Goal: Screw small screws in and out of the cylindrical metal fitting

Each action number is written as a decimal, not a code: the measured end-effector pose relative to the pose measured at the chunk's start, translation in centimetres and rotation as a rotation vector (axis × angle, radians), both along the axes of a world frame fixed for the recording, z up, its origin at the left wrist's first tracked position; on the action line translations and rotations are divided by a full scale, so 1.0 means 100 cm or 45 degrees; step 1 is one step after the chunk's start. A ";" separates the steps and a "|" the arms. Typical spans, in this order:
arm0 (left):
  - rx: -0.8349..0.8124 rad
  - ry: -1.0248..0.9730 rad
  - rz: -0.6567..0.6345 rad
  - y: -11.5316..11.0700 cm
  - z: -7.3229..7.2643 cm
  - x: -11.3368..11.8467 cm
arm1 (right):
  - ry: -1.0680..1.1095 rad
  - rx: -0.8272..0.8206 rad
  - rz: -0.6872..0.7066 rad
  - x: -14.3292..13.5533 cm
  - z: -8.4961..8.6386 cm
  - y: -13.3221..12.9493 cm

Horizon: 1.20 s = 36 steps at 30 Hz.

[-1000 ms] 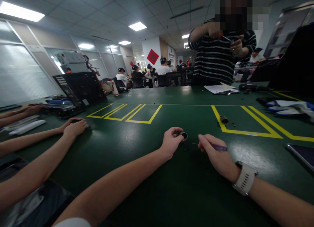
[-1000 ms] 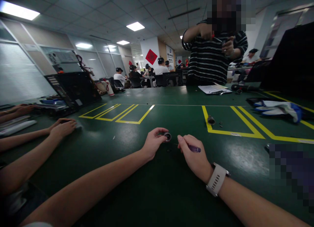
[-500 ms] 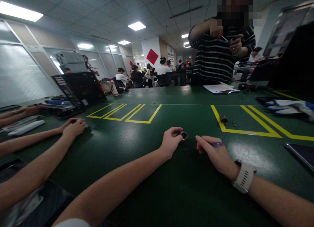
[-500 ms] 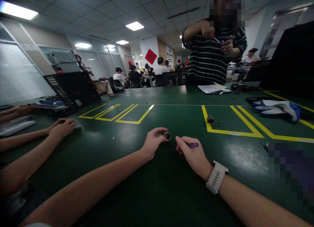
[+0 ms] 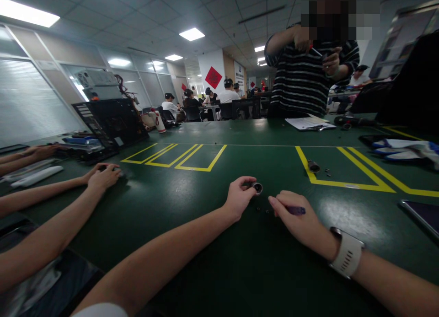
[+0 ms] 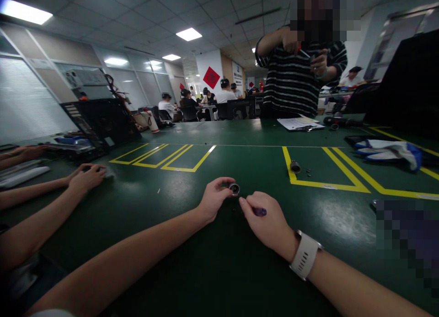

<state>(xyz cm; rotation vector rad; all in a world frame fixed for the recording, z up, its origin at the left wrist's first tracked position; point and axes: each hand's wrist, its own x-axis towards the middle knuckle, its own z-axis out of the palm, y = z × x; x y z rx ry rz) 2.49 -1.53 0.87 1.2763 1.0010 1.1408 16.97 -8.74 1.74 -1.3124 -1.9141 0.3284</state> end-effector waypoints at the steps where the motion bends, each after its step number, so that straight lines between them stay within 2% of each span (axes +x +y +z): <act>1: 0.001 -0.006 0.008 0.000 0.000 0.000 | -0.066 0.073 0.048 -0.001 -0.002 -0.002; 6: 0.028 -0.058 0.020 0.001 -0.002 0.000 | -0.276 0.270 0.242 -0.006 -0.004 -0.007; 11: 0.048 -0.085 0.025 0.001 -0.002 -0.001 | -0.325 0.349 0.223 -0.007 -0.001 -0.008; 19: 0.034 -0.136 0.026 0.001 -0.003 0.001 | -0.311 0.353 0.175 -0.006 -0.003 -0.007; 28: 0.100 -0.023 -0.050 -0.003 -0.001 0.000 | -0.338 0.372 0.132 -0.005 -0.004 -0.006; 36: 0.183 0.059 -0.146 -0.002 -0.007 -0.004 | -0.357 0.350 0.139 -0.006 0.000 -0.006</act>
